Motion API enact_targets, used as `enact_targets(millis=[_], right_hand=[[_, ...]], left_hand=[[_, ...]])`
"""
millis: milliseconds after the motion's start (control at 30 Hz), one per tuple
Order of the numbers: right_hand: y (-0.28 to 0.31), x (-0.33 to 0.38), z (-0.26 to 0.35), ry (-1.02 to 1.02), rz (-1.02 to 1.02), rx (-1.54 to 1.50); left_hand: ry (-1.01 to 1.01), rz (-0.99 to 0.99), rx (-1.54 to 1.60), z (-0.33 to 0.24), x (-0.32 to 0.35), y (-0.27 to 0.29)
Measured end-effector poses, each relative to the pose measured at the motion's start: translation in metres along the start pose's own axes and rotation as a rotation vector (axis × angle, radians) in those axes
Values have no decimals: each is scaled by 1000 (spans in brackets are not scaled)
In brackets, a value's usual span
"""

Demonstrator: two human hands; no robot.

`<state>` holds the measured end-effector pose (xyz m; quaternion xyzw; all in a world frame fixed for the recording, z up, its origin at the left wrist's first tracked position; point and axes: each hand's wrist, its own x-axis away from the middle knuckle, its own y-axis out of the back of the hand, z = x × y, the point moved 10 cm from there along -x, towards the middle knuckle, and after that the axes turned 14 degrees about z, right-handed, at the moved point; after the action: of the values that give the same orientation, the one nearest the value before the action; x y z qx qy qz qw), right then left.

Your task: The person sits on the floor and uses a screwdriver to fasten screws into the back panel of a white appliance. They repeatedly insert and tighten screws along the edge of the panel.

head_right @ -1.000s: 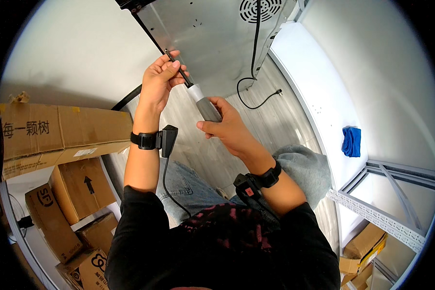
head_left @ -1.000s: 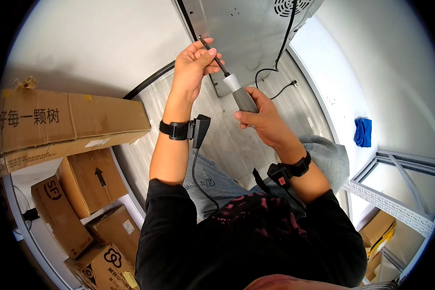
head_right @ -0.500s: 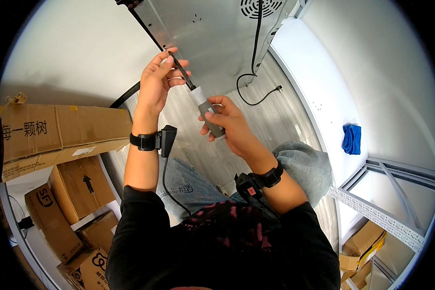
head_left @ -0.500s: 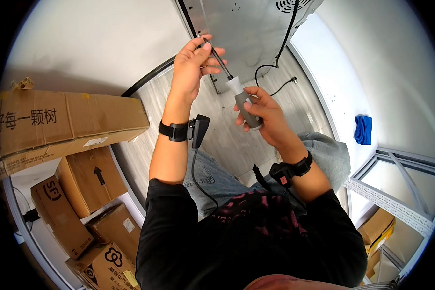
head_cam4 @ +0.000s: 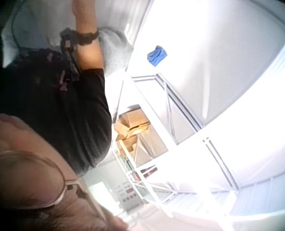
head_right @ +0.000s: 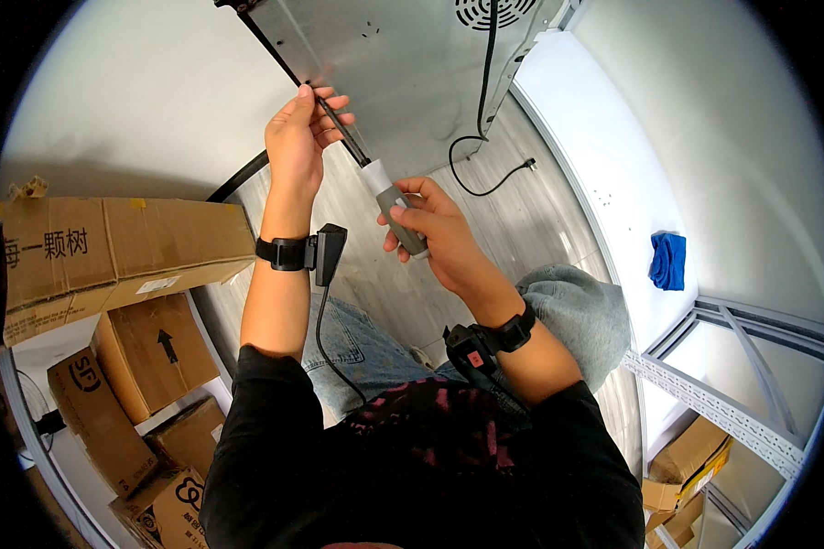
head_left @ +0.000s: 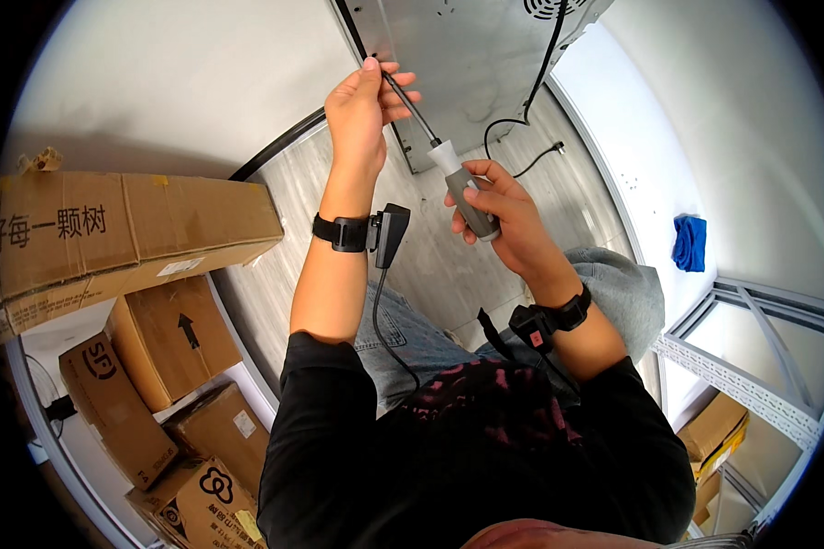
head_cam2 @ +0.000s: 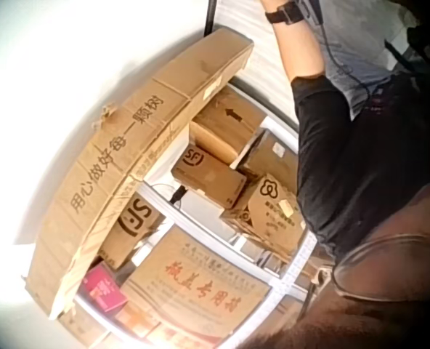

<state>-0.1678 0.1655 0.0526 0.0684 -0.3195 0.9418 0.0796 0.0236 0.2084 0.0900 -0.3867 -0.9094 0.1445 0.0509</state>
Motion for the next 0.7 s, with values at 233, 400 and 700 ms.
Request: enact_targets(millis=[233,400,700], right_hand=[[2,-1,-2,10,-7,-21],[8,8,0,7,-21,-38],[66,82,96,46,-172,271]], left_hand=[[-134,-75,-304,-10,-3,11],[-264,-138,-372,-18,10,10],[-202,173,-197,42,33,-64]])
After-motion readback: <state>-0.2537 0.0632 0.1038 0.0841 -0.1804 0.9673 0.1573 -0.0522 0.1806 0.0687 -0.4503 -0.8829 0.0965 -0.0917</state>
